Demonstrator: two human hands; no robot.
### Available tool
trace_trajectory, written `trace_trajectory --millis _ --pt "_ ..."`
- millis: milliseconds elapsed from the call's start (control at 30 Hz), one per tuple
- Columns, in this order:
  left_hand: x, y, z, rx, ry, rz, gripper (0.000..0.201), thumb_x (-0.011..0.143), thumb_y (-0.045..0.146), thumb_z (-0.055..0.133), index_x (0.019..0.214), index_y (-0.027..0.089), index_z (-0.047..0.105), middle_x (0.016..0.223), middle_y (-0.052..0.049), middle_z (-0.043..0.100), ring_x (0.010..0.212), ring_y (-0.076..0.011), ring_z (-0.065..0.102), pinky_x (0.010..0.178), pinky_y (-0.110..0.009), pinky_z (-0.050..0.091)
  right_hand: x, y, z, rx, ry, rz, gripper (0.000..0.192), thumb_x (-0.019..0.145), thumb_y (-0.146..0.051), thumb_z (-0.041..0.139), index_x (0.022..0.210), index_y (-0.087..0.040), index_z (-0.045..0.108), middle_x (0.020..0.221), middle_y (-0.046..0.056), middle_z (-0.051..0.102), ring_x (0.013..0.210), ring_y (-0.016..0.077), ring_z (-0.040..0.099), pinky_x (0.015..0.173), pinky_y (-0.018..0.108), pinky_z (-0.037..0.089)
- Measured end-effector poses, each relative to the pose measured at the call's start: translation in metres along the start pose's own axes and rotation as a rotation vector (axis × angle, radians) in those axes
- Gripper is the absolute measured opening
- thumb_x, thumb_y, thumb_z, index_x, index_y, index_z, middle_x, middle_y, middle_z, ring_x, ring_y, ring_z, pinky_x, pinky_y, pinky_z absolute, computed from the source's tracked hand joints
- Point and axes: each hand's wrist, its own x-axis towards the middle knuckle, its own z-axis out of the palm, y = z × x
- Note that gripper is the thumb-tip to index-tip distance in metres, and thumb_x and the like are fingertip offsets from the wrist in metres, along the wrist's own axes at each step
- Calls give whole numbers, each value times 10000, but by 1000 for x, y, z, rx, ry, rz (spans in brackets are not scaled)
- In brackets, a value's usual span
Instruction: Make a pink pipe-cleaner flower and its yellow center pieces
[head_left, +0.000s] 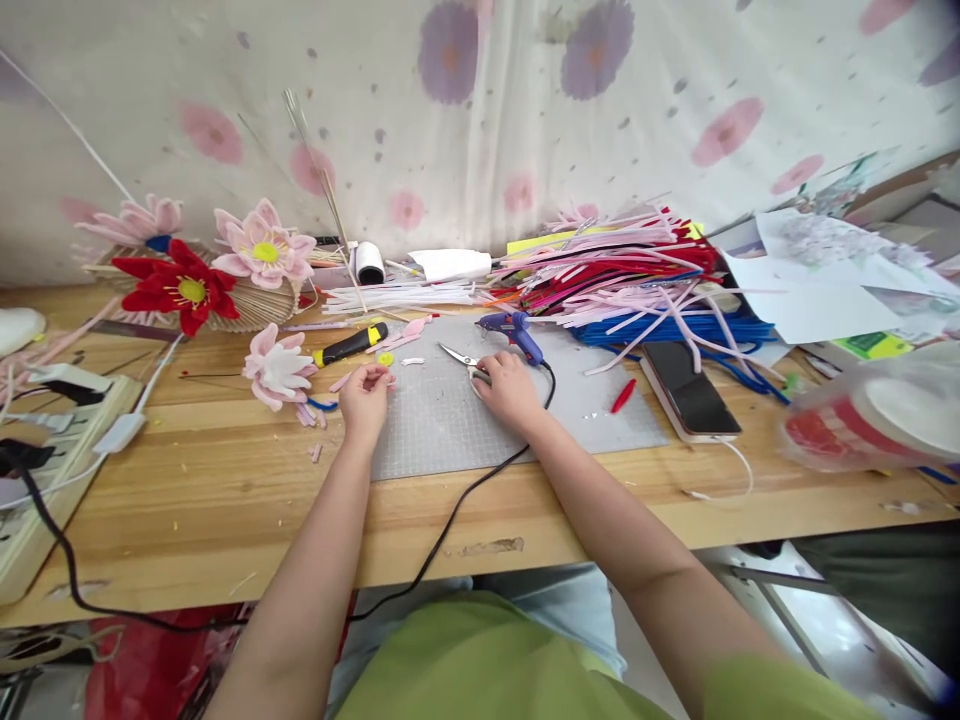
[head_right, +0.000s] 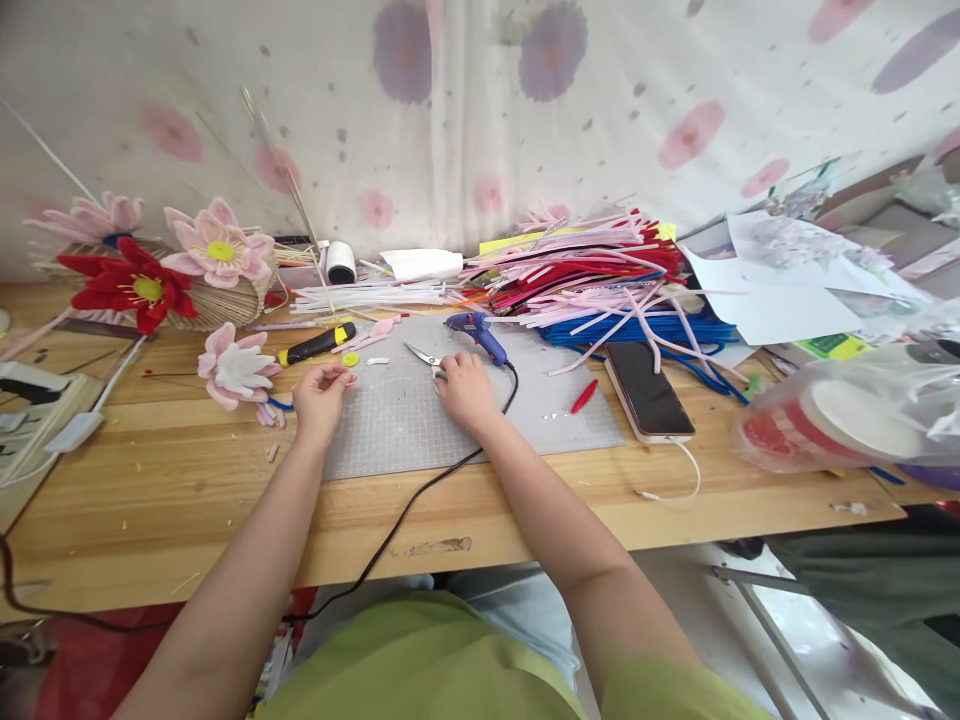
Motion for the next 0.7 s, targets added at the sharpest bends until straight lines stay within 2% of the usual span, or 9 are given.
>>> trace_trajectory --millis 133,267,367,433,600,700 --pt "0 7 -1 -26 23 -41 72 603 109 566 663 144 546 549 45 530 502 -88 555 526 -215 477 -1 -4 -1 -81 -39 54 300 825 -296 497 1065 -121 539 1031 139 549 986 247 458 856 341 341" --pt "1 8 -4 -15 15 -4 100 694 169 509 791 158 530 493 72 469 390 -67 466 409 -176 389 -3 -1 -2 -120 -105 74 320 823 -271 497 1083 -86 529 1052 163 555 995 253 480 848 334 347" --pt "0 6 -7 43 -19 11 132 765 256 486 865 172 503 452 88 416 327 -63 382 359 -175 317 0 4 -4 -56 -127 78 299 823 -243 498 1079 -100 551 1077 146 567 1023 236 491 869 307 346" --pt "0 5 -10 87 -29 29 173 768 299 511 890 179 493 483 82 430 351 -67 391 372 -183 322 2 9 -9 35 -152 101 291 817 -246 509 1076 -126 564 1086 122 581 1026 211 505 861 282 353" --pt "-1 8 -15 232 144 215 276 618 277 685 794 168 504 730 12 552 658 -96 529 592 -215 432 -2 30 -46 197 -294 81 238 779 -269 529 973 -156 610 956 65 640 842 165 562 693 238 375" --pt "-4 10 -14 169 127 184 239 653 339 653 724 157 515 707 -6 583 654 -109 547 658 -250 445 -23 60 -76 296 -378 64 256 756 -326 539 931 -155 617 873 44 646 769 155 561 624 225 371"
